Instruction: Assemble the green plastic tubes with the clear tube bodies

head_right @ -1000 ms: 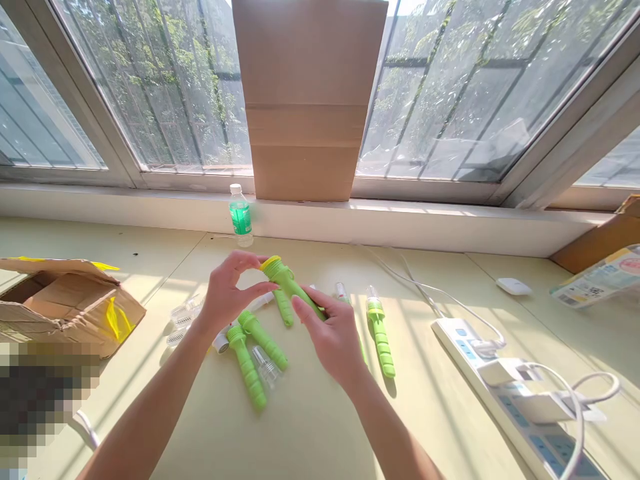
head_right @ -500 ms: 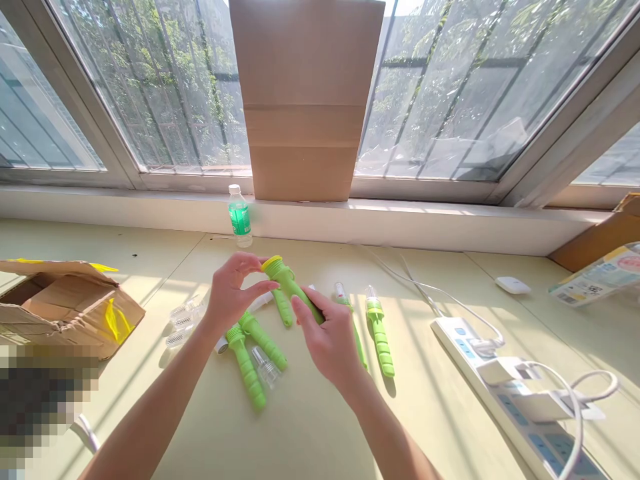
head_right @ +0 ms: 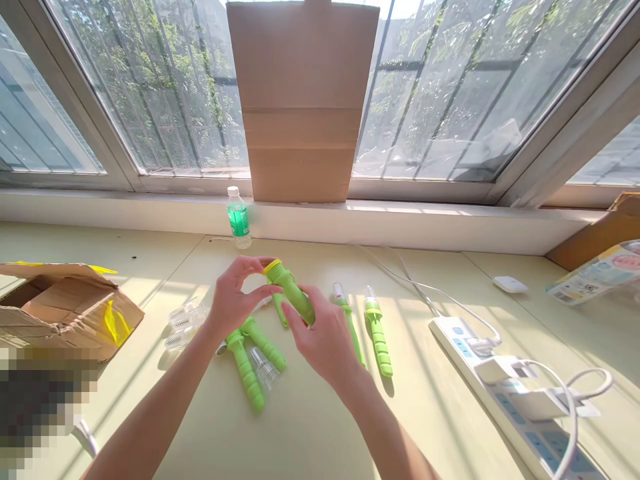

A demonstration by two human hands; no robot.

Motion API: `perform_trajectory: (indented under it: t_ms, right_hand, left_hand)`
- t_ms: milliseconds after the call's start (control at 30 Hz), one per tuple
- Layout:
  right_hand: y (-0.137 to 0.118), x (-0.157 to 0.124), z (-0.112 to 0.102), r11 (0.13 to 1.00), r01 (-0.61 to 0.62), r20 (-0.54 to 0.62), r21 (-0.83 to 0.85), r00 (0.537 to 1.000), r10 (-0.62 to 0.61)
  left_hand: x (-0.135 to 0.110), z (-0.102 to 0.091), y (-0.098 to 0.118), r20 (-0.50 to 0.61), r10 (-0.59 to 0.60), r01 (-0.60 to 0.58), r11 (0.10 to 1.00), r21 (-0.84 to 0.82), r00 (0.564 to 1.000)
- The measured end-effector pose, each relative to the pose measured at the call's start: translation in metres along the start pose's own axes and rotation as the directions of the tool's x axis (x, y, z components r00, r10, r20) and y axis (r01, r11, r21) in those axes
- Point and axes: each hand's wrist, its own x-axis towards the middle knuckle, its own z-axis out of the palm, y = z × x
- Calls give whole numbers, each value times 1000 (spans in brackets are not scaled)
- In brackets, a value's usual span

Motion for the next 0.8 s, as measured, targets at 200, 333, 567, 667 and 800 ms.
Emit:
perform_trajectory:
  t_ms: [200, 333, 567, 667, 800]
  right_hand:
    - [-1, 0, -3, 996, -19, 6, 86, 1000, 18]
    - [-6, 0, -6, 978, -77, 73, 191, 995, 64]
    - [-15, 3, -11, 924, -162, 160, 347, 981, 112]
    - [-16, 3, -12, 892, -220, 226, 395, 964, 138]
    - [-13, 4, -11, 861, -272, 256, 430, 951, 173]
  left_hand:
    - [-1, 1, 0, -18, -5, 4, 999, -43, 1000]
    - [-1, 0, -1, -19, 12, -13, 1000, -25, 1000]
    - [0, -4, -1, 15, 73, -72, 997, -34, 997]
    - [-1, -3, 2, 2, 37, -37, 999, -31, 999]
    - [-3, 2, 4, -20, -9, 9, 1000, -20, 1000]
